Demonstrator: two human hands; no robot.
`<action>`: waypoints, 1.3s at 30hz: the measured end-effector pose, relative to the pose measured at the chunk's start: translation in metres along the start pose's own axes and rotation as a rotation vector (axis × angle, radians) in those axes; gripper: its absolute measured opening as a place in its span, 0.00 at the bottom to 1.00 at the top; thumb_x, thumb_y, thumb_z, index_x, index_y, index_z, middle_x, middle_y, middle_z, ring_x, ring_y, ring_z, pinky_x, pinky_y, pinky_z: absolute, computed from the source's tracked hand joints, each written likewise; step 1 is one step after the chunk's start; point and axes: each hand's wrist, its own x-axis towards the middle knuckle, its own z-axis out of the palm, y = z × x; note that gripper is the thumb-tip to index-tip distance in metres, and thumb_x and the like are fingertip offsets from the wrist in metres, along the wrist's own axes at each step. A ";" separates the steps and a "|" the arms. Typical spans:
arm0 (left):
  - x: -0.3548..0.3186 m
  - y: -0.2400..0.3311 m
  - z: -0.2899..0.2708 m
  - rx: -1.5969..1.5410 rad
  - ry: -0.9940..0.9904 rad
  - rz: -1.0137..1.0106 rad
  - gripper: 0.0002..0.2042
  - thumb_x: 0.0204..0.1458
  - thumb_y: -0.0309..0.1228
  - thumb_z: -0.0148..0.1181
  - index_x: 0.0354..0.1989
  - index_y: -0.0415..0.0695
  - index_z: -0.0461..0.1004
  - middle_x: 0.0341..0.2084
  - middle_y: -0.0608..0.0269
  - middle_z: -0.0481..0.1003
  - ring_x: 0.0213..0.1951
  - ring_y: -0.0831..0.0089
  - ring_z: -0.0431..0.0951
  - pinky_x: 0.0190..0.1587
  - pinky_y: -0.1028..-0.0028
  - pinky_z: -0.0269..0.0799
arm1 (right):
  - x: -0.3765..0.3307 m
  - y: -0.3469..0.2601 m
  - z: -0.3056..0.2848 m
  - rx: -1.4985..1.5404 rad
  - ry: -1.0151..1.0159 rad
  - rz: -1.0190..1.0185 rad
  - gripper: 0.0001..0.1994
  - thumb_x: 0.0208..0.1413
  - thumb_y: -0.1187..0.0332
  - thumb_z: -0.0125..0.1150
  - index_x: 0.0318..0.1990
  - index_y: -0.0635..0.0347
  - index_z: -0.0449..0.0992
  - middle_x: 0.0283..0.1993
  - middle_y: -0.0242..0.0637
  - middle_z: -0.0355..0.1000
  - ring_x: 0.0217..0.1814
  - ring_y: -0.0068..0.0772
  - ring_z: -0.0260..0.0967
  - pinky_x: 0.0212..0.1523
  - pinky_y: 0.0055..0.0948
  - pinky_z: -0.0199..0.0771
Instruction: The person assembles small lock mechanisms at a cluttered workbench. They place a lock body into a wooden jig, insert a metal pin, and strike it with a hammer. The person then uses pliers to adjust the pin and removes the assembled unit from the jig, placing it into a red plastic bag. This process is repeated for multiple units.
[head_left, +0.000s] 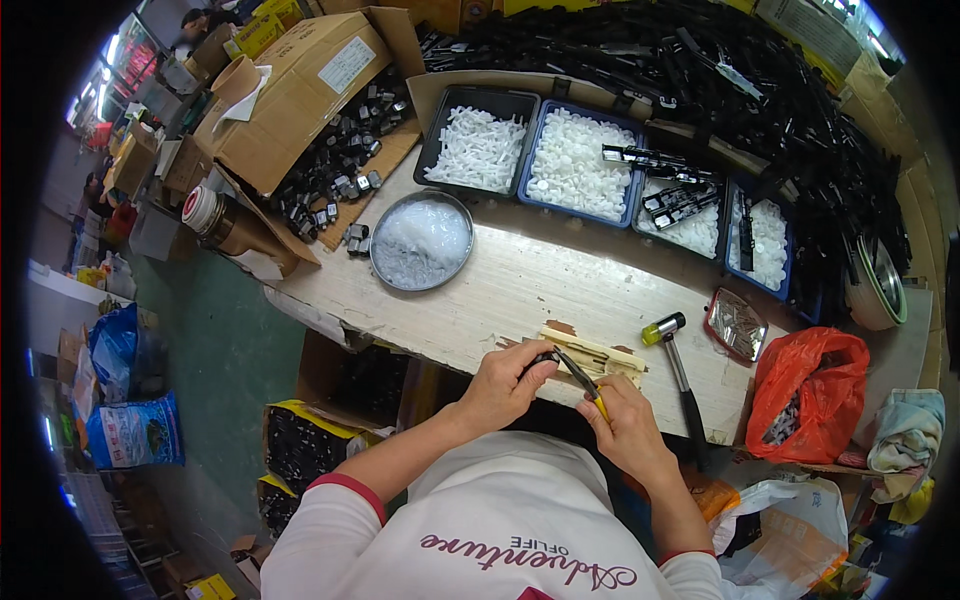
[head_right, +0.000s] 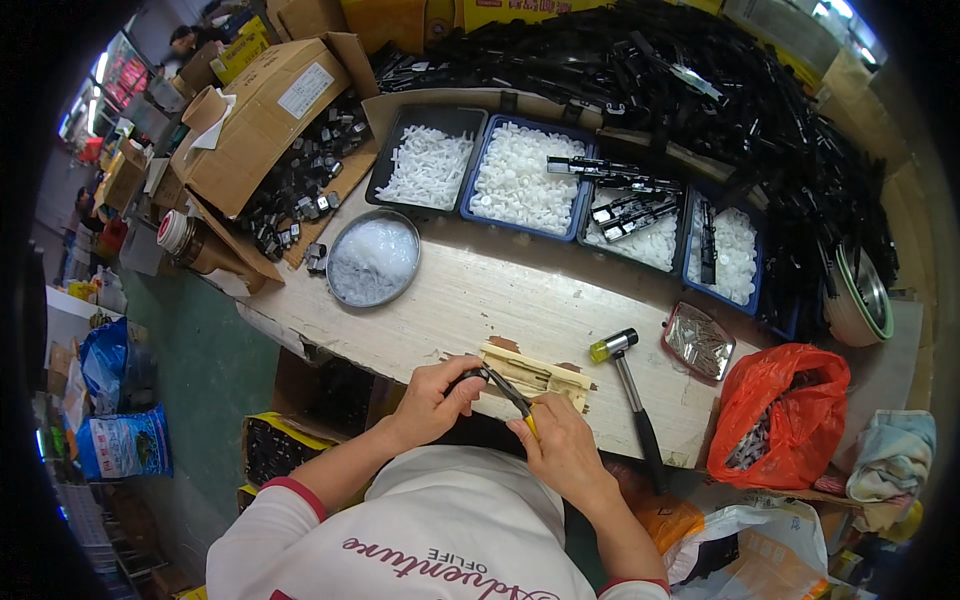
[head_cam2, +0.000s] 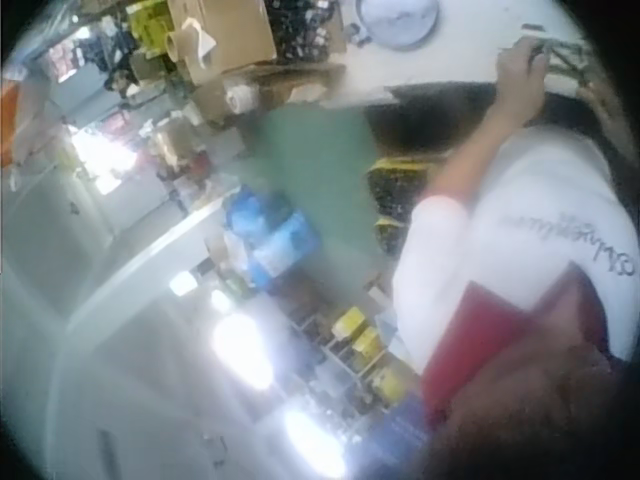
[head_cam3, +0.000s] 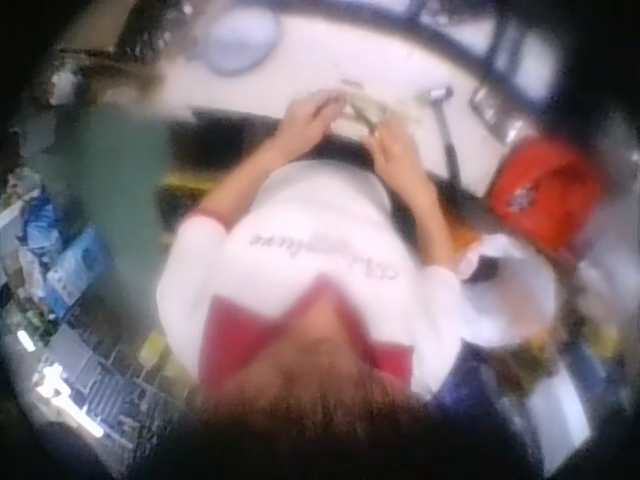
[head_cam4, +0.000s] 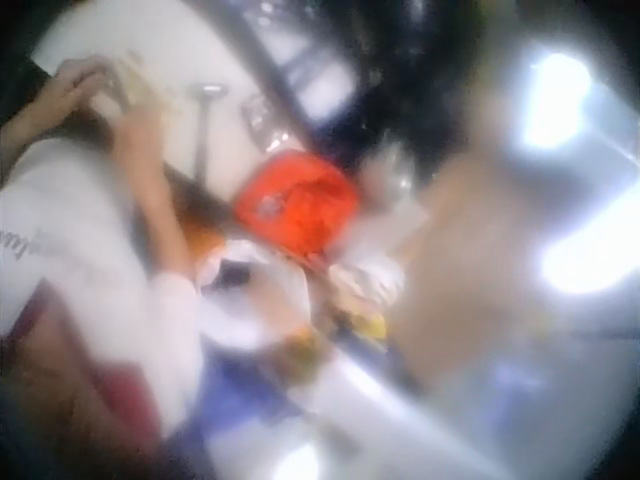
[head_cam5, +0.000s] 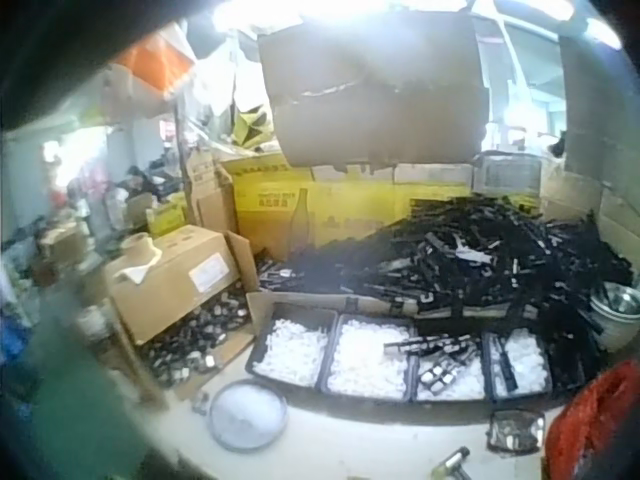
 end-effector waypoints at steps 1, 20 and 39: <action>-0.001 0.000 -0.002 -0.129 -0.069 -0.177 0.10 0.56 0.32 0.50 0.40 0.37 0.69 0.19 0.65 0.71 0.16 0.81 0.69 0.17 0.83 0.64 | 0.000 0.000 0.001 -0.008 -0.013 -0.003 0.11 0.48 0.69 0.59 0.29 0.71 0.68 0.33 0.48 0.65 0.36 0.48 0.64 0.36 0.38 0.66; -0.075 -0.030 -0.143 0.573 0.299 -0.481 0.14 0.42 0.31 0.61 0.38 0.41 0.75 0.23 0.54 0.73 0.25 0.62 0.74 0.31 0.71 0.69 | -0.012 0.067 -0.034 -0.359 0.466 0.295 0.10 0.51 0.69 0.56 0.31 0.69 0.67 0.35 0.49 0.64 0.38 0.49 0.62 0.39 0.41 0.61; 0.066 -0.121 -0.225 0.873 0.495 -0.298 0.13 0.38 0.19 0.57 0.36 0.37 0.72 0.32 0.47 0.70 0.34 0.51 0.72 0.39 0.62 0.66 | 0.063 0.105 -0.079 -0.663 0.581 -0.014 0.09 0.40 0.77 0.57 0.33 0.56 0.74 0.39 0.33 0.67 0.42 0.37 0.61 0.44 0.37 0.55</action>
